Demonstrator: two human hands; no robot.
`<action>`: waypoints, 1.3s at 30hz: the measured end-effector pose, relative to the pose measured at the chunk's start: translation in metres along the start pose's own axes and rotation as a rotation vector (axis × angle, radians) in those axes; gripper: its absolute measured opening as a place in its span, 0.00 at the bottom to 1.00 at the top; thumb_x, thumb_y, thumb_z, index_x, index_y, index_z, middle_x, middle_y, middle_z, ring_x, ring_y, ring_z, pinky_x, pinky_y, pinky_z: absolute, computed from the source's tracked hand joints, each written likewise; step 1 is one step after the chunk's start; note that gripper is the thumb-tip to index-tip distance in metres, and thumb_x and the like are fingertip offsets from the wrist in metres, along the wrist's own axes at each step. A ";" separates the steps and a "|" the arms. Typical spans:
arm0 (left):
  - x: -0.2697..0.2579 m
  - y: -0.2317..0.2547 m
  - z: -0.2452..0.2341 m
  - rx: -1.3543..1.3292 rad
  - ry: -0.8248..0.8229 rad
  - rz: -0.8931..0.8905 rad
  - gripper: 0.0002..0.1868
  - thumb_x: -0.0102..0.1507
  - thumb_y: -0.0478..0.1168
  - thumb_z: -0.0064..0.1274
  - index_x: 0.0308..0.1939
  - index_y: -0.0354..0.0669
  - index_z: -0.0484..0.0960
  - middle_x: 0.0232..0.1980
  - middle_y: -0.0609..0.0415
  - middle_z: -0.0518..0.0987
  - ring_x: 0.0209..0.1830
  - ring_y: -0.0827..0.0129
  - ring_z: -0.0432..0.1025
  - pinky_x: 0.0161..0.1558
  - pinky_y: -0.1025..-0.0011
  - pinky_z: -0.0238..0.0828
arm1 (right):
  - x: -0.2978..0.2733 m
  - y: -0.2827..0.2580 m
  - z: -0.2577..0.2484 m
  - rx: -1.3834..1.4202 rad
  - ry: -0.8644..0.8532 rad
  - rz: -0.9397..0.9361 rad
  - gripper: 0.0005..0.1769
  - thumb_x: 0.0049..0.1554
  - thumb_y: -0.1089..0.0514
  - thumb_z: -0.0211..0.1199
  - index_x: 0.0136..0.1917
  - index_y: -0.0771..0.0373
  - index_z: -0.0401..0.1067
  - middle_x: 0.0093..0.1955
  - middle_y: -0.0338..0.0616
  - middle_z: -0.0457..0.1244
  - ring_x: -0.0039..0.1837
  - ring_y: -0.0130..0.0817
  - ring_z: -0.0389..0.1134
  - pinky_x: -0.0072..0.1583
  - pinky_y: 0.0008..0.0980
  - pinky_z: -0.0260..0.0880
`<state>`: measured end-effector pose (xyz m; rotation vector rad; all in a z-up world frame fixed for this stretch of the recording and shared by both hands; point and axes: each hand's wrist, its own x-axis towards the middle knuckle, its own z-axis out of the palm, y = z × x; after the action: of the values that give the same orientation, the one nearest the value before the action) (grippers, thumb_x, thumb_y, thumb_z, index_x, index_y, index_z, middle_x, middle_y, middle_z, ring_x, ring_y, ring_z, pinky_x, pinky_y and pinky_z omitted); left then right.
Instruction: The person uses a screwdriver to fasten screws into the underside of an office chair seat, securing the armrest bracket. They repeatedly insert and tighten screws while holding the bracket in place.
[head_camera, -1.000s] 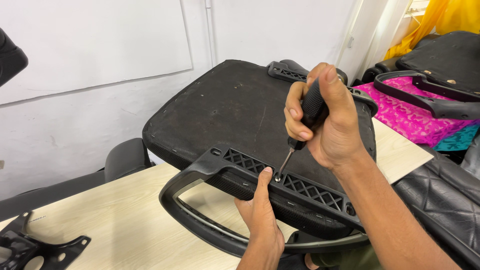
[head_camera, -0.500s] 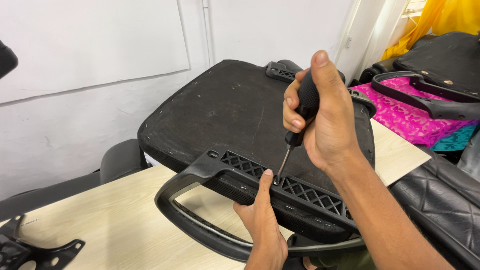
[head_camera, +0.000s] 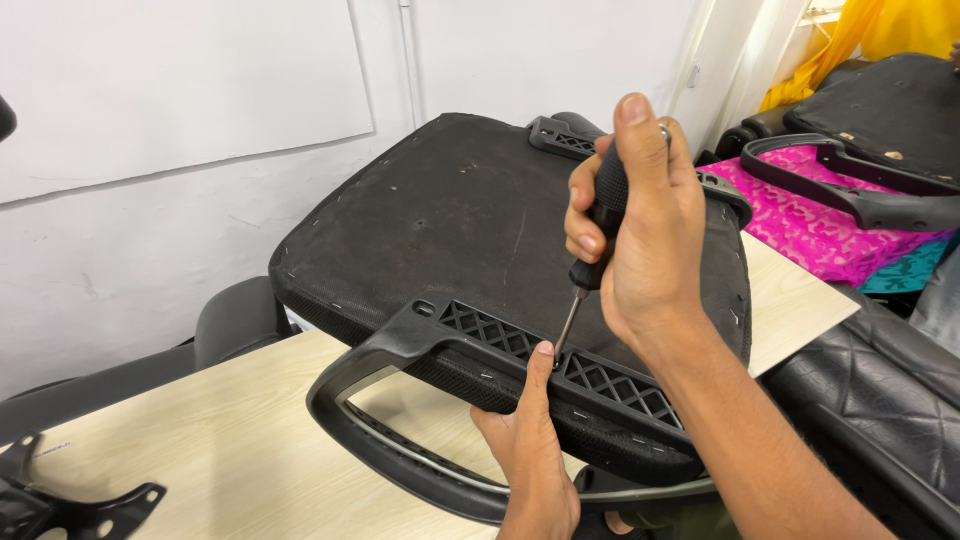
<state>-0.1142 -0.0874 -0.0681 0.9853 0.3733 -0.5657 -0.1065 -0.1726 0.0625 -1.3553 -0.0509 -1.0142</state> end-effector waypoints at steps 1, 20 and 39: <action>0.000 0.001 0.000 -0.006 0.007 -0.007 0.54 0.51 0.52 0.67 0.70 0.42 0.46 0.63 0.41 0.65 0.72 0.55 0.59 0.75 0.49 0.47 | -0.001 0.001 0.002 0.002 -0.009 -0.003 0.24 0.62 0.35 0.57 0.45 0.57 0.59 0.29 0.38 0.58 0.25 0.21 0.55 0.26 0.20 0.53; -0.008 0.012 0.012 -0.052 0.059 -0.028 0.46 0.53 0.49 0.63 0.67 0.44 0.54 0.61 0.47 0.71 0.65 0.61 0.68 0.69 0.55 0.62 | 0.014 0.014 -0.021 0.394 -0.522 0.151 0.30 0.68 0.35 0.52 0.42 0.64 0.66 0.25 0.38 0.54 0.22 0.19 0.50 0.23 0.19 0.46; -0.003 0.012 0.009 -0.097 0.087 -0.075 0.43 0.51 0.47 0.65 0.63 0.43 0.56 0.58 0.46 0.70 0.61 0.61 0.68 0.65 0.55 0.63 | 0.018 0.015 -0.028 0.526 -0.472 0.261 0.29 0.70 0.35 0.45 0.48 0.63 0.67 0.30 0.39 0.57 0.24 0.22 0.51 0.28 0.22 0.45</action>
<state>-0.1088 -0.0891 -0.0543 0.9070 0.5127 -0.5678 -0.1007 -0.2077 0.0533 -1.0505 -0.4519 -0.4021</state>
